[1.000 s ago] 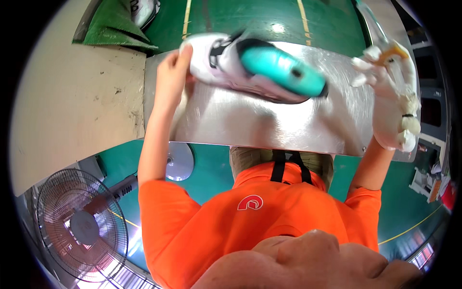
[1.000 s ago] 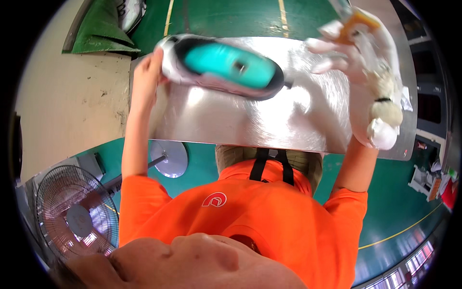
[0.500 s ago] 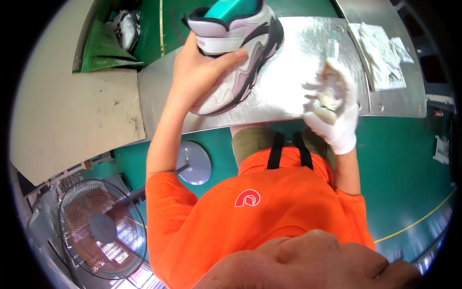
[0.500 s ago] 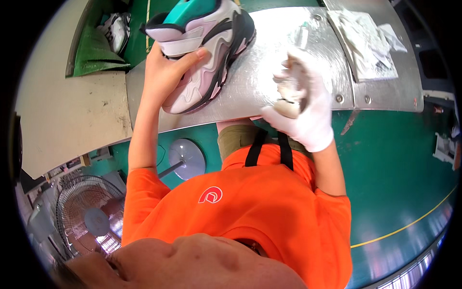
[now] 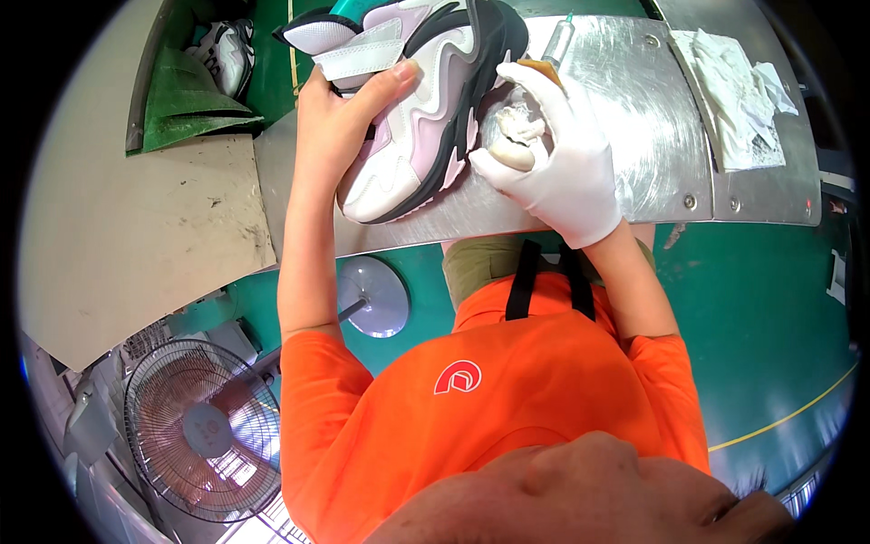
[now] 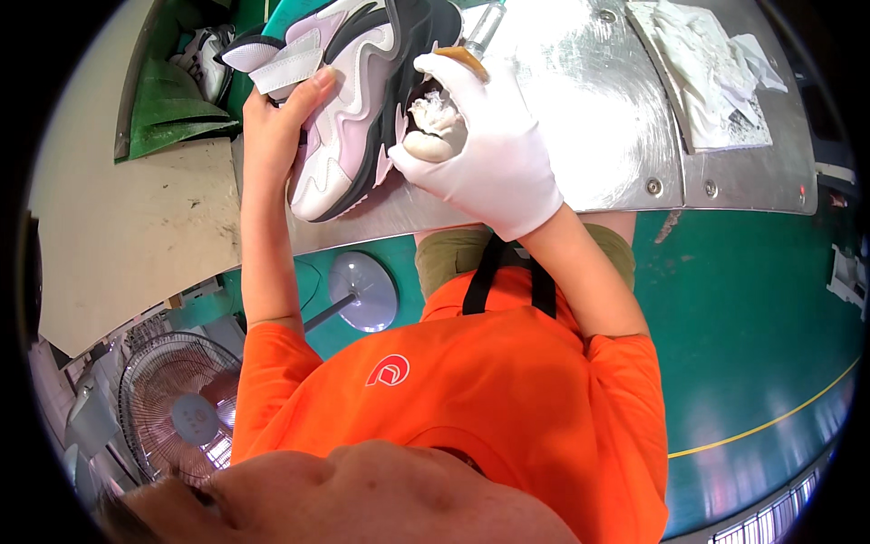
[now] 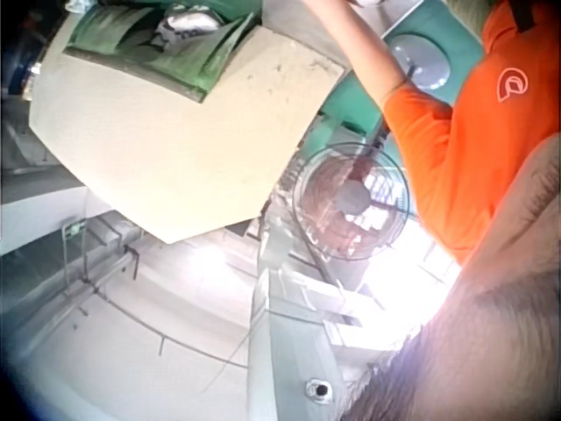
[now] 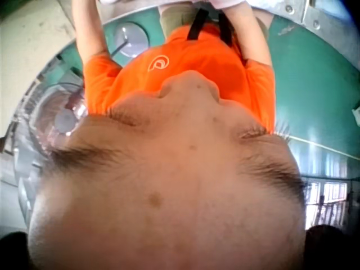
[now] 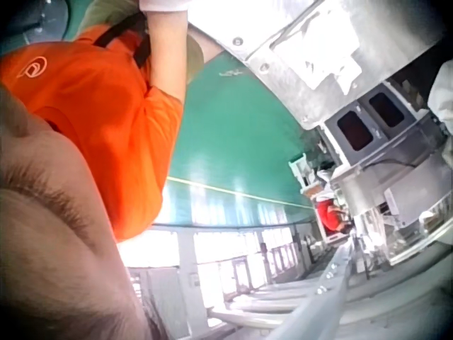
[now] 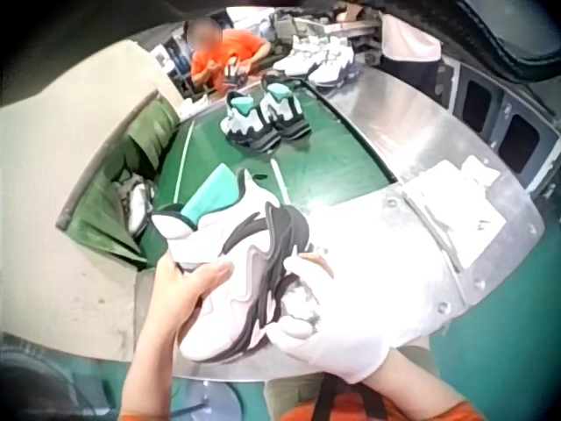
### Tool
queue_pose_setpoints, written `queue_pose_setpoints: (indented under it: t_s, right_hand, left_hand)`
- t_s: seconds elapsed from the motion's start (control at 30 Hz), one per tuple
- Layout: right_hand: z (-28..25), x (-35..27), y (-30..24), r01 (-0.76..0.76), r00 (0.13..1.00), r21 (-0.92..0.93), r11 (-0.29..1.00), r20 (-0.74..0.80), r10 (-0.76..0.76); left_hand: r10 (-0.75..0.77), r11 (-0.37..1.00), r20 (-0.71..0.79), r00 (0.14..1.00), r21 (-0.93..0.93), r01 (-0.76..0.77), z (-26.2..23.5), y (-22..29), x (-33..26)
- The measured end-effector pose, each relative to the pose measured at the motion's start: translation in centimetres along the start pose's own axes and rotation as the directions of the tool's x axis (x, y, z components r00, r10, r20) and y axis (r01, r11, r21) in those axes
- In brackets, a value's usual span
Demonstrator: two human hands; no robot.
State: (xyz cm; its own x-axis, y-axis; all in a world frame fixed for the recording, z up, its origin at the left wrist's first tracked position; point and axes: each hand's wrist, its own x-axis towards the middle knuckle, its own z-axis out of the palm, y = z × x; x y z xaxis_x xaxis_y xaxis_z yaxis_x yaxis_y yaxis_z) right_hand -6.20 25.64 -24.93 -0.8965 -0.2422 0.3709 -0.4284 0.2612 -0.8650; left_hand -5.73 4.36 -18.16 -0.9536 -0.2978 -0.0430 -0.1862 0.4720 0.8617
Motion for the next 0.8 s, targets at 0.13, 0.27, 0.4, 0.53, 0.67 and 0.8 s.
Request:
queue_pose_setpoints:
  t_s: [0.13, 0.27, 0.4, 0.53, 0.67, 0.8]
  right_hand:
    - [0.7, 0.3, 0.4, 0.050, 0.999, -0.060, 0.997, -0.002, -0.050]
    - [1.1, 0.6, 0.8, 0.116, 0.993, -0.101, 0.988, -0.021, -0.119]
    - [1.2, 0.7, 0.8, 0.103, 0.995, -0.084, 0.991, -0.007, -0.104]
    - [1.3, 0.9, 1.0, 0.150, 0.988, -0.098, 0.984, -0.017, -0.152]
    - [1.3, 0.8, 1.2, 0.145, 0.989, -0.103, 0.984, -0.018, -0.147]
    - [1.3, 0.6, 0.8, 0.089, 0.996, -0.079, 0.993, -0.008, -0.090]
  left_hand:
    - [0.039, 0.999, -0.017, 0.999, -0.023, -0.039, 0.0, -0.8, 0.2]
    - [0.033, 0.998, -0.016, 0.999, -0.052, -0.034, -0.1, -1.0, 0.2]
    - [0.015, 0.997, -0.023, 1.000, -0.069, -0.017, 0.1, -0.8, 0.2]
    - [-0.003, 0.998, -0.034, 0.999, -0.059, 0.001, 0.3, -0.3, -0.1]
    - [0.010, 0.999, -0.027, 1.000, -0.042, -0.011, 0.2, -0.5, -0.1]
    - [0.012, 0.999, -0.028, 1.000, -0.029, -0.013, 0.2, -0.5, -0.1]
